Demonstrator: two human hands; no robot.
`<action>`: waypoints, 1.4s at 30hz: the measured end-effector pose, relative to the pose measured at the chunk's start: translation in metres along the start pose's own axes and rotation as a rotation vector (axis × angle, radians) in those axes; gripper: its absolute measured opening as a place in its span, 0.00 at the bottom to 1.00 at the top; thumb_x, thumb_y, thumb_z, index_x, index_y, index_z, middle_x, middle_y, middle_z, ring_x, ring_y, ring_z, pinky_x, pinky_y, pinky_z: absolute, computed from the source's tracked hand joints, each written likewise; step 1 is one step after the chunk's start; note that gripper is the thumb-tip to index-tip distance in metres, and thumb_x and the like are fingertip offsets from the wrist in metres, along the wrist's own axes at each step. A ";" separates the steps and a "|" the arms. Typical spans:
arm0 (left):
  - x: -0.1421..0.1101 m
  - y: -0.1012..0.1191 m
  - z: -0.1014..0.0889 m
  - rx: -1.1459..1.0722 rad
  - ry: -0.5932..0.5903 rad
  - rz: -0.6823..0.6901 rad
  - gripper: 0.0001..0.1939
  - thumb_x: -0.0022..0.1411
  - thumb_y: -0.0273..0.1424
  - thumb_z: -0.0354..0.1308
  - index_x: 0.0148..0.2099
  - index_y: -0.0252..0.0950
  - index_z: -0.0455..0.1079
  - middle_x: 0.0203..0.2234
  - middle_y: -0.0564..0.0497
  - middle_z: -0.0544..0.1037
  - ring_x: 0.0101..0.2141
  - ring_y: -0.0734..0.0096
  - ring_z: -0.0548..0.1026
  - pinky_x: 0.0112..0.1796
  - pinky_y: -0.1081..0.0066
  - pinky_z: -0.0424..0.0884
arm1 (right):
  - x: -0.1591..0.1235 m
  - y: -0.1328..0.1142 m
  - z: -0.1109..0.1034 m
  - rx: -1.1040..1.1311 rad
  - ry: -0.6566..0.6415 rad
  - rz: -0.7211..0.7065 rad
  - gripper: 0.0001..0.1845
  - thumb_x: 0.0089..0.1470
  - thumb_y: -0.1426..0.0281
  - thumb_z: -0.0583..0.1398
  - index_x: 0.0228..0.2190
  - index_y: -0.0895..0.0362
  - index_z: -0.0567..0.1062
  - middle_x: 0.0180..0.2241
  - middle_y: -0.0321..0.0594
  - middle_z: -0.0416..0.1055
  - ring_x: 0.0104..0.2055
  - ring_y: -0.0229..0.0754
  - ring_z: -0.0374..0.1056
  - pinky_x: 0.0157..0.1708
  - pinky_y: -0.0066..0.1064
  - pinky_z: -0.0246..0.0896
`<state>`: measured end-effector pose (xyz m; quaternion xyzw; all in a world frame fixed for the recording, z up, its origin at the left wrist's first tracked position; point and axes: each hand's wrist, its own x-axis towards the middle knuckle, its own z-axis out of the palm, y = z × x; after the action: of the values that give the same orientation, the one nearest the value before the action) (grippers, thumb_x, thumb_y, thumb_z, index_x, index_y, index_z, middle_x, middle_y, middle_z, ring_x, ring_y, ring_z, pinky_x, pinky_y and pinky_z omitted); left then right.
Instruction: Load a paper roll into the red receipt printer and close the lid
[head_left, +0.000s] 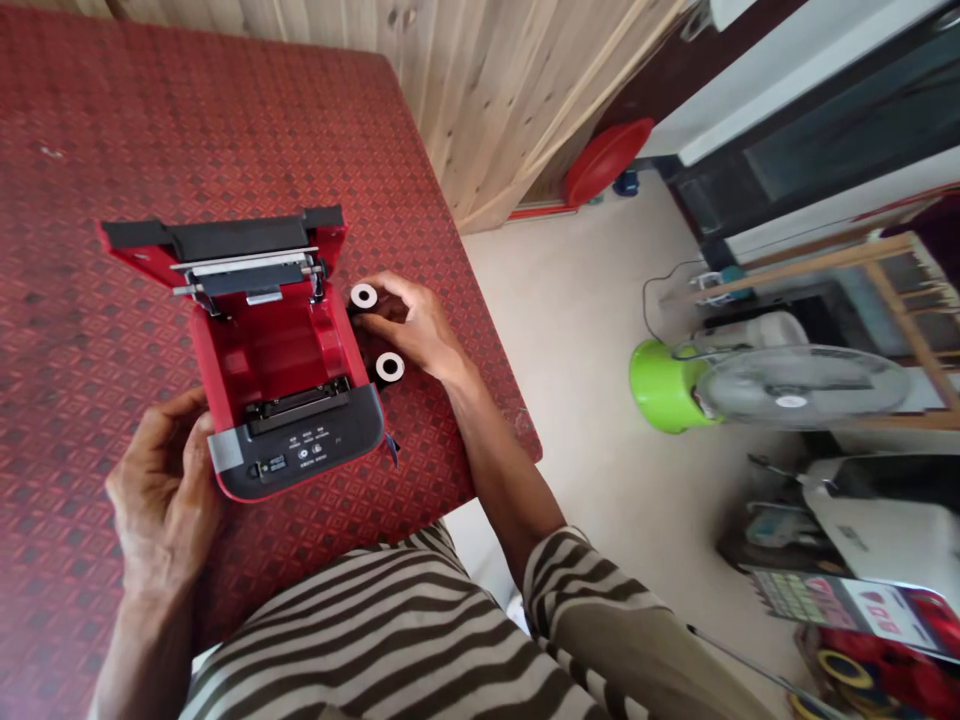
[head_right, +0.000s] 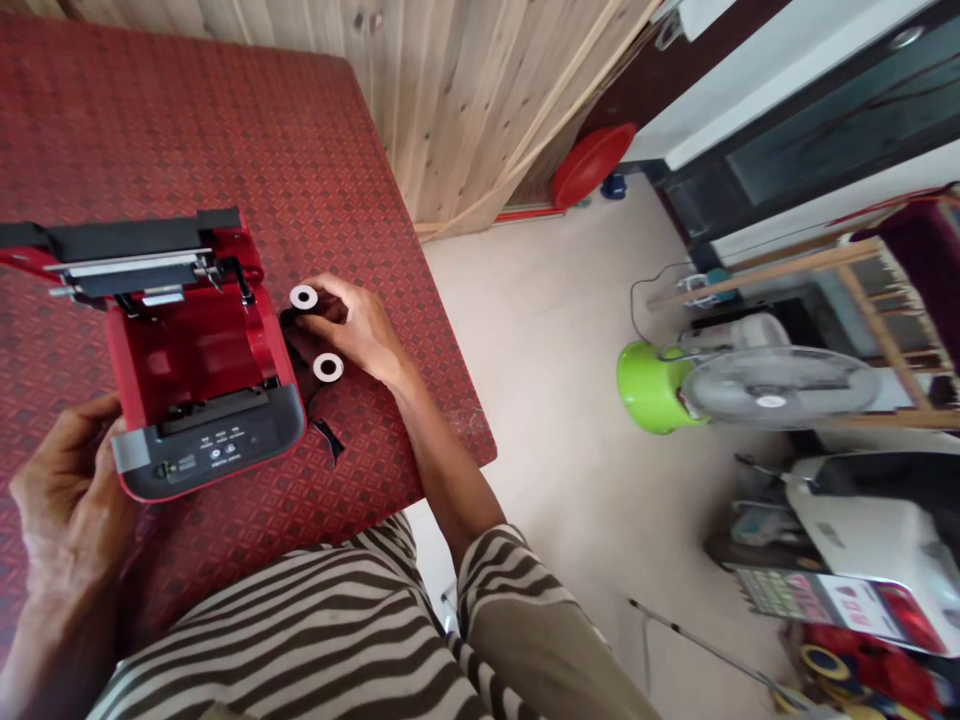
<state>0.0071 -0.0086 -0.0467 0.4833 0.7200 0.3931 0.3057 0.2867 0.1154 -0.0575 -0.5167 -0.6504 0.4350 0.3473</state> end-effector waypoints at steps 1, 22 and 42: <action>0.000 0.000 0.000 -0.001 -0.004 0.001 0.26 0.65 0.53 0.62 0.55 0.41 0.80 0.45 0.47 0.87 0.43 0.61 0.85 0.44 0.64 0.78 | 0.000 0.002 0.000 -0.003 0.001 -0.001 0.11 0.58 0.68 0.68 0.44 0.52 0.77 0.42 0.35 0.80 0.40 0.42 0.75 0.44 0.36 0.73; 0.000 -0.002 0.000 0.027 -0.013 0.011 0.23 0.66 0.50 0.62 0.55 0.42 0.80 0.44 0.47 0.87 0.42 0.61 0.84 0.42 0.64 0.76 | -0.074 -0.020 0.003 -0.181 0.018 -0.034 0.11 0.58 0.75 0.65 0.43 0.53 0.80 0.41 0.38 0.78 0.44 0.44 0.73 0.48 0.39 0.68; -0.004 0.004 -0.008 0.108 -0.073 0.045 0.26 0.66 0.51 0.58 0.57 0.42 0.79 0.46 0.47 0.87 0.43 0.59 0.84 0.46 0.60 0.78 | -0.094 -0.093 -0.004 0.413 -0.141 -0.033 0.19 0.59 0.59 0.72 0.50 0.51 0.80 0.44 0.39 0.78 0.44 0.43 0.74 0.46 0.36 0.71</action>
<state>0.0036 -0.0141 -0.0387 0.5291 0.7175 0.3428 0.2963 0.2768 0.0167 0.0292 -0.3921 -0.5787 0.5882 0.4066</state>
